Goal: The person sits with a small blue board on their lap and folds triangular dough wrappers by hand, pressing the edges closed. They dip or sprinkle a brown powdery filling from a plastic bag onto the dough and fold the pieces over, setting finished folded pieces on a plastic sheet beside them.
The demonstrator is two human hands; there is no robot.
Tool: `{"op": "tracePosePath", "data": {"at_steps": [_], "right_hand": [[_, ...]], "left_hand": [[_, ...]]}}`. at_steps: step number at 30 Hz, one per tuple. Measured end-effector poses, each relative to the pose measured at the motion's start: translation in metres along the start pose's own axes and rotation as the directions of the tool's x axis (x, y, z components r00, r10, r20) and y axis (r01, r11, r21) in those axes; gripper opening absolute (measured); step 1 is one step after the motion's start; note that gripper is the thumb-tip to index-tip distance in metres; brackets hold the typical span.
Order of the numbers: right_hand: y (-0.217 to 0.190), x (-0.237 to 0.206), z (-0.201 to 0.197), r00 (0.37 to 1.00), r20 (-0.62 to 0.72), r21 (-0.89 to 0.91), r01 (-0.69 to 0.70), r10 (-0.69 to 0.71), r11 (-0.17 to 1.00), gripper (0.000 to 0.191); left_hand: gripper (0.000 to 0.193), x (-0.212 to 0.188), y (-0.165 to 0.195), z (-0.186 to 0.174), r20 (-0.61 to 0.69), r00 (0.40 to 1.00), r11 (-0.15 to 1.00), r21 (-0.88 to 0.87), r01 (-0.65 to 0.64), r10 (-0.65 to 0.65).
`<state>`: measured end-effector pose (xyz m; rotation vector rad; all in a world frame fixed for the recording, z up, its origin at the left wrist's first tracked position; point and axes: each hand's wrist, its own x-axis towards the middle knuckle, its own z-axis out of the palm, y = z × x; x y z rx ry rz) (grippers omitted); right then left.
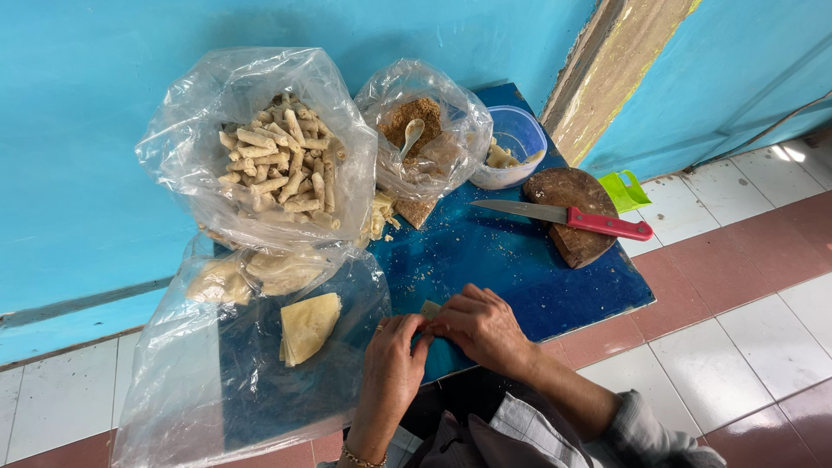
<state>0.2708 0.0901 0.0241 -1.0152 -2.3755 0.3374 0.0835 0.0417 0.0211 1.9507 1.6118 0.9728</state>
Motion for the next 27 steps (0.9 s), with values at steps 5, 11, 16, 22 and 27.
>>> {"op": "tracePosePath", "data": {"at_steps": [5, 11, 16, 22, 27], "right_hand": [[0.016, 0.024, 0.0, 0.96, 0.18, 0.183, -0.249, 0.216, 0.951, 0.019], [-0.003, 0.006, -0.006, 1.0, -0.029, 0.028, 0.006, -0.005, 1.0, 0.02], [-0.004, 0.007, -0.006, 1.0, -0.015, 0.004, 0.009, -0.009, 1.0, 0.014], [0.008, 0.015, 0.0, 0.997, -0.011, 0.113, -0.081, 0.083, 0.99, 0.013], [0.002, 0.008, -0.001, 0.995, -0.067, 0.017, -0.07, 0.071, 0.997, 0.014]], "left_hand": [[0.008, 0.003, -0.003, 0.006, -0.083, 0.992, 0.993, 0.071, -0.094, 0.1], [0.008, 0.017, -0.005, 0.004, 0.052, 0.997, 0.982, 0.183, 0.045, -0.055], [0.011, 0.019, -0.002, -0.001, 0.018, 0.999, 0.989, 0.145, 0.04, -0.043], [0.013, 0.005, -0.003, 0.004, -0.033, 0.991, 0.982, 0.139, -0.127, 0.133], [0.015, 0.009, -0.008, 0.01, 0.027, 0.993, 0.973, 0.202, -0.115, 0.112]]}}
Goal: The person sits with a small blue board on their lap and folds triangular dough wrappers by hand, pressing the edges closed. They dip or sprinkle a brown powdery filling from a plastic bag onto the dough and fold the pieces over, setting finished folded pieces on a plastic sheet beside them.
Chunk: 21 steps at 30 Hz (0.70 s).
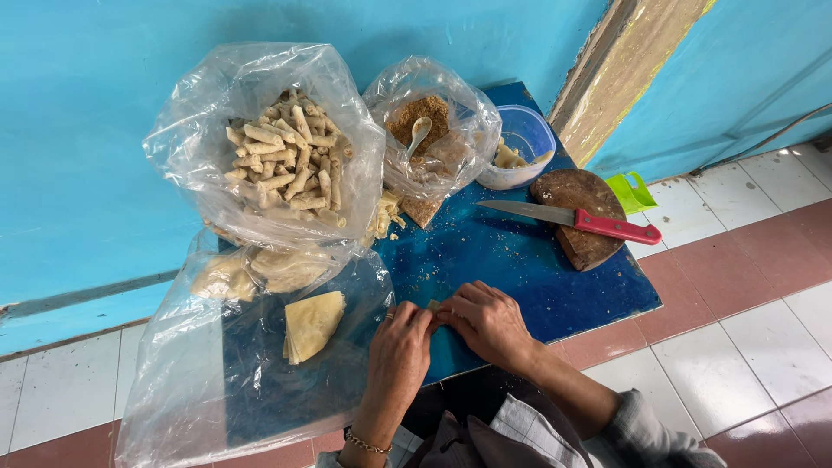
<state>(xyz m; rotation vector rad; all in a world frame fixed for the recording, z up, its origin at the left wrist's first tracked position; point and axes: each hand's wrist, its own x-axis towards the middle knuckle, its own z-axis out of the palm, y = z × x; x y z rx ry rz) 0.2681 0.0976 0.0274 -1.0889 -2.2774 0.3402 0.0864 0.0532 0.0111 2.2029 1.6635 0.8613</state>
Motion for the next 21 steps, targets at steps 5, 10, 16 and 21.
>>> {"op": "tracePosePath", "data": {"at_steps": [5, 10, 16, 21], "right_hand": [[-0.002, -0.004, -0.009, 0.992, 0.034, -0.119, 0.121, -0.118, 0.985, 0.022], [0.004, 0.002, -0.006, 0.993, 0.07, -0.088, 0.098, -0.092, 0.991, 0.016], [0.004, 0.003, -0.003, 0.998, 0.007, -0.038, 0.064, -0.064, 0.997, 0.017], [0.001, 0.001, -0.007, 0.993, 0.042, -0.06, 0.114, -0.112, 0.992, 0.03]], "left_hand": [[0.011, 0.009, 0.003, -0.008, 0.057, 0.998, 0.999, 0.01, 0.039, -0.04], [0.022, 0.008, 0.008, -0.022, 0.11, 0.992, 0.995, -0.071, 0.075, -0.066], [0.019, 0.008, 0.005, -0.015, 0.053, 0.999, 0.998, -0.055, 0.013, -0.01], [0.019, 0.01, 0.004, -0.013, 0.099, 0.995, 0.999, 0.008, 0.034, -0.035]]}}
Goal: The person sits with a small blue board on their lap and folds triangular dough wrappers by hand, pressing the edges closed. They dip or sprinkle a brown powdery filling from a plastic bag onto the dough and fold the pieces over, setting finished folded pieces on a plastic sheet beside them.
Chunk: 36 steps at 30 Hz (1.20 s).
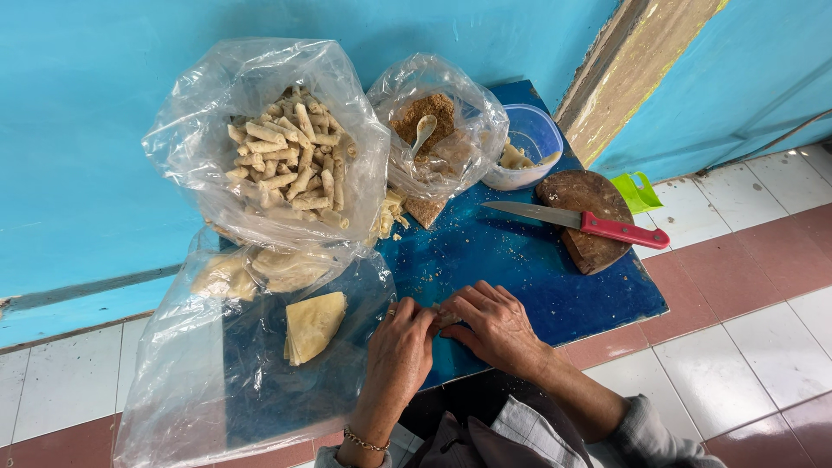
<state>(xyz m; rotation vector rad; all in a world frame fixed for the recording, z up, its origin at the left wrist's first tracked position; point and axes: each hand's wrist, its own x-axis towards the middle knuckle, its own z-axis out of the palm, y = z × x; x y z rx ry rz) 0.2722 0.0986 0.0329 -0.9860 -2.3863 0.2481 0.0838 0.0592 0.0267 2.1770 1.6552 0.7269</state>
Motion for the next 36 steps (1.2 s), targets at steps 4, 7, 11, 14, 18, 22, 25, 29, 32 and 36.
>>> {"op": "tracePosePath", "data": {"at_steps": [4, 7, 11, 14, 18, 22, 25, 29, 32, 36], "right_hand": [[0.002, 0.003, -0.002, 0.999, 0.039, 0.013, 0.004, -0.004, 1.0, 0.017], [0.003, 0.005, -0.003, 0.999, -0.012, -0.026, 0.036, -0.036, 0.999, 0.017], [0.0, 0.0, -0.001, 0.996, -0.063, -0.084, 0.063, -0.068, 0.995, 0.02], [0.0, -0.003, 0.001, 0.997, -0.052, -0.085, 0.055, -0.06, 0.995, 0.023], [0.007, 0.001, 0.002, 0.997, -0.008, -0.144, 0.077, -0.079, 0.987, 0.019], [0.006, 0.004, -0.001, 0.995, -0.038, -0.182, 0.089, -0.097, 0.979, 0.031], [-0.004, 0.002, -0.003, 0.99, -0.056, -0.212, 0.116, -0.13, 0.97, 0.044], [-0.007, 0.008, -0.002, 0.991, -0.023, -0.184, 0.122, -0.129, 0.975, 0.045], [-0.002, 0.018, -0.007, 0.995, 0.031, -0.063, 0.094, -0.092, 0.994, 0.048], [-0.009, 0.029, -0.014, 0.995, 0.098, 0.021, -0.034, 0.032, 0.999, 0.045]], "left_hand": [[0.015, -0.001, 0.004, -0.007, 0.021, 0.997, 0.994, -0.081, 0.069, -0.068], [0.026, -0.003, 0.004, -0.01, 0.017, 0.997, 0.986, -0.144, 0.079, -0.078], [0.018, -0.005, 0.003, -0.004, -0.019, 0.997, 0.993, -0.091, 0.072, -0.074], [0.016, -0.004, 0.0, 0.001, -0.058, 0.996, 0.995, -0.081, 0.062, -0.067], [0.027, -0.004, 0.0, 0.001, -0.123, 0.992, 0.997, -0.076, 0.03, -0.04], [0.022, -0.005, 0.003, 0.001, -0.094, 0.994, 0.997, -0.056, 0.056, -0.061], [0.025, -0.003, 0.003, 0.003, -0.134, 0.99, 0.998, -0.033, 0.046, -0.05], [0.021, 0.002, 0.001, 0.007, -0.174, 0.982, 0.996, -0.058, 0.063, -0.072], [0.013, 0.005, 0.004, 0.007, -0.22, 0.97, 0.993, -0.09, 0.081, -0.099], [0.012, 0.001, 0.007, -0.004, -0.218, 0.96, 0.969, -0.212, 0.127, -0.174]]}}
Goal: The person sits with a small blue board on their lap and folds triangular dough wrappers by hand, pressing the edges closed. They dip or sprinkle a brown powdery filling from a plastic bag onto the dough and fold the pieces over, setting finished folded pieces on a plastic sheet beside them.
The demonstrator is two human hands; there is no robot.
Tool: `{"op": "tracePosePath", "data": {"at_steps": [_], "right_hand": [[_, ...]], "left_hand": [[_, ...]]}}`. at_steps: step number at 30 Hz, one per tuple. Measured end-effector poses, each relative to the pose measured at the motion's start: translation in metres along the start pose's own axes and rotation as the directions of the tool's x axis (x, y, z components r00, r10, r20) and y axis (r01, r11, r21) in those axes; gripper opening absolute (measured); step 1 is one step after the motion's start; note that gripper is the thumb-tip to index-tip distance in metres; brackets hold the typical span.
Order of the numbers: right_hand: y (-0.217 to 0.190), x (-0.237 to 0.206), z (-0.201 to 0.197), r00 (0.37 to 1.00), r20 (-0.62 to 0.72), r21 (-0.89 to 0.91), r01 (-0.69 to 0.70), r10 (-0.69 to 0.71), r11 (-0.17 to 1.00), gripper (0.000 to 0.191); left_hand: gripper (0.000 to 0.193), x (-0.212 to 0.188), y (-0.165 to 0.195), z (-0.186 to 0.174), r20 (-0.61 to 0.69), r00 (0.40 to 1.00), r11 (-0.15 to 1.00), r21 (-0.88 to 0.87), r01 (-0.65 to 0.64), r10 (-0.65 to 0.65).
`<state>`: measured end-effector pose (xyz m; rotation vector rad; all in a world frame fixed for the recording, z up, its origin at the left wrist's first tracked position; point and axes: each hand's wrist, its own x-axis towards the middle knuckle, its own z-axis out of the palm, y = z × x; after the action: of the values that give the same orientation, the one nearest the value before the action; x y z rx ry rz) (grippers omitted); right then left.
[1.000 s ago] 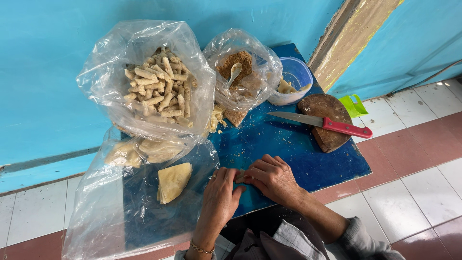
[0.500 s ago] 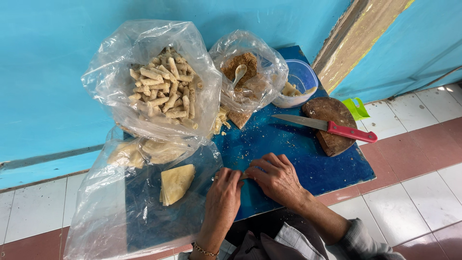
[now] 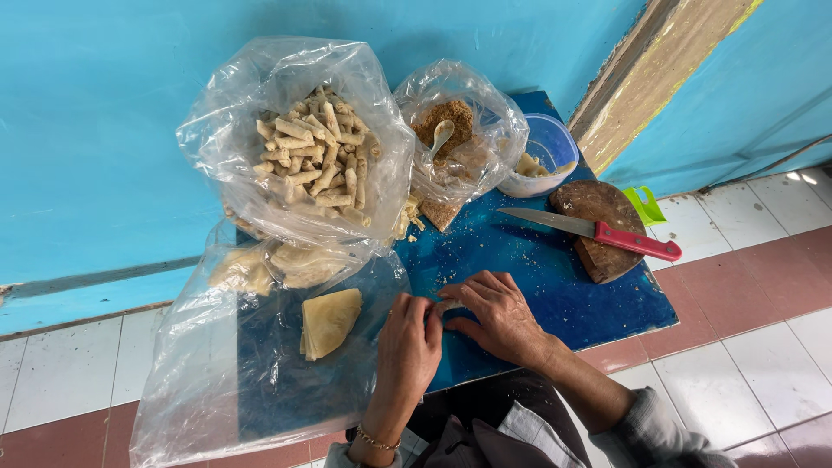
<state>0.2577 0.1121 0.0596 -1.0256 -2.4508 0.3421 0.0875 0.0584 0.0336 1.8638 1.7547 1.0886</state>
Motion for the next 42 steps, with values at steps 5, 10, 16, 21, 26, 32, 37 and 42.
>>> {"op": "tracePosePath", "data": {"at_steps": [5, 10, 16, 21, 26, 32, 37, 42], "right_hand": [[-0.02, 0.014, -0.012, 0.959, -0.122, -0.037, 0.251, -0.254, 0.967, 0.024], [-0.037, 0.104, -0.042, 0.91, -0.169, -0.351, 0.303, -0.378, 0.886, 0.047], [-0.069, 0.195, -0.038, 0.706, -0.424, -0.416, 0.404, -0.567, 0.815, 0.043], [-0.08, 0.11, 0.041, 0.806, 0.118, 0.117, 0.569, -0.581, 0.814, 0.04], [-0.065, 0.092, 0.068, 0.856, 0.05, 0.087, 0.509, -0.514, 0.856, 0.024], [-0.072, 0.089, 0.065, 0.858, 0.091, 0.03, 0.505, -0.505, 0.863, 0.03], [-0.061, 0.095, 0.071, 0.91, 0.054, 0.159, 0.399, -0.411, 0.903, 0.013], [-0.042, 0.106, 0.081, 0.953, 0.302, 0.578, -0.196, 0.016, 0.792, 0.021]], "left_hand": [[0.018, -0.023, -0.005, -0.031, -0.099, 0.991, 0.979, -0.19, 0.069, -0.089], [0.015, -0.049, -0.035, -0.077, -0.381, 0.892, 0.968, -0.157, 0.197, -0.244], [0.016, -0.06, -0.059, -0.097, -0.489, 0.867, 0.963, 0.177, 0.203, -0.093], [0.014, -0.062, -0.067, -0.09, -0.422, 0.874, 0.965, -0.014, 0.261, -0.242], [0.008, -0.062, -0.073, -0.087, -0.42, 0.849, 0.946, -0.11, 0.304, -0.321], [0.009, -0.06, -0.075, -0.086, -0.422, 0.852, 0.95, -0.097, 0.297, -0.309], [0.009, -0.059, -0.077, -0.083, -0.444, 0.853, 0.96, -0.078, 0.268, -0.274], [0.013, -0.058, -0.074, -0.079, -0.463, 0.853, 0.955, 0.042, 0.294, -0.242]]}}
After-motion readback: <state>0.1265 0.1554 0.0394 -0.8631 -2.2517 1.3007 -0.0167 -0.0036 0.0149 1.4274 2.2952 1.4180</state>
